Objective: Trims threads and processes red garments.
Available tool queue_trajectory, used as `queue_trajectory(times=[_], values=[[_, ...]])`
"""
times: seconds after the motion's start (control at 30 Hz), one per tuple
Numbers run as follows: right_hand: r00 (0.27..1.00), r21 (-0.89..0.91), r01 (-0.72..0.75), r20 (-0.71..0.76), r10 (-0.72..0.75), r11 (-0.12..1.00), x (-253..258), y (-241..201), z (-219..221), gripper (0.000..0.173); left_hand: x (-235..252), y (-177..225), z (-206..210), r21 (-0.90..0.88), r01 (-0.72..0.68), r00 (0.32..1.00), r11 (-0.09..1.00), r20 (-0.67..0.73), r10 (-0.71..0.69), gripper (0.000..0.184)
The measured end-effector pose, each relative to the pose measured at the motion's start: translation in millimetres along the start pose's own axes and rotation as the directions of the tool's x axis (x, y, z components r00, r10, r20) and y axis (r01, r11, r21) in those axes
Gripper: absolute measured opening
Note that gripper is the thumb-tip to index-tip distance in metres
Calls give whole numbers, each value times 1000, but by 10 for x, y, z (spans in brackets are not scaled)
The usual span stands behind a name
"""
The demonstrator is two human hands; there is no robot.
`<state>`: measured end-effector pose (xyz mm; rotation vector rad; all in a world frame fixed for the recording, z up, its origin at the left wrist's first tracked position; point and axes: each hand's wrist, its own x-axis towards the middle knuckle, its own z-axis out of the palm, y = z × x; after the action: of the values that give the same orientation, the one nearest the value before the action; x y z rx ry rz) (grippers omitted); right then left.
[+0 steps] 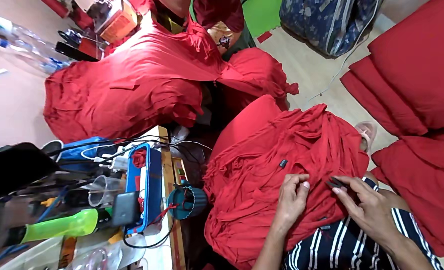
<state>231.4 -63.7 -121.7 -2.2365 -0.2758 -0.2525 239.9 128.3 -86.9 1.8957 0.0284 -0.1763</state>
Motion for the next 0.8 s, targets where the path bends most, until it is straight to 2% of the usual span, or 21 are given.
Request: queue_trajectory(times=[0.07, 0.13, 0.23, 0.3, 0.37, 0.47, 0.63, 0.8], values=[[998, 32, -49, 41, 47, 998, 5, -61, -44, 42, 9, 46, 19, -229, 36, 999, 973, 24, -31, 33], [991, 79, -110, 83, 103, 991, 30, -186, -114, 40, -2, 100, -5, -362, 102, 994, 927, 72, -81, 33], [996, 59, -76, 45, 73, 995, 22, -147, -65, 39, -9, 89, -78, -456, 207, 977, 866, 141, -159, 32], [991, 82, -116, 77, 110, 990, 20, -204, -97, 39, -29, 97, -150, -523, 283, 956, 804, 222, -192, 34], [999, 65, -45, 11, 44, 997, -11, -124, -23, 40, -49, 110, -192, -561, 353, 929, 749, 305, -209, 36], [999, 57, 3, -36, 0, 998, -29, -62, 24, 42, -57, 72, -185, -540, 347, 921, 766, 350, -171, 41], [999, 77, -14, -31, 16, 997, -20, -67, -5, 41, -1, 78, -139, -403, 218, 967, 889, 214, -140, 39], [995, 188, -89, -27, 96, 978, -22, -67, 11, 38, 9, 18, -146, -194, 102, 991, 976, 105, -82, 37]])
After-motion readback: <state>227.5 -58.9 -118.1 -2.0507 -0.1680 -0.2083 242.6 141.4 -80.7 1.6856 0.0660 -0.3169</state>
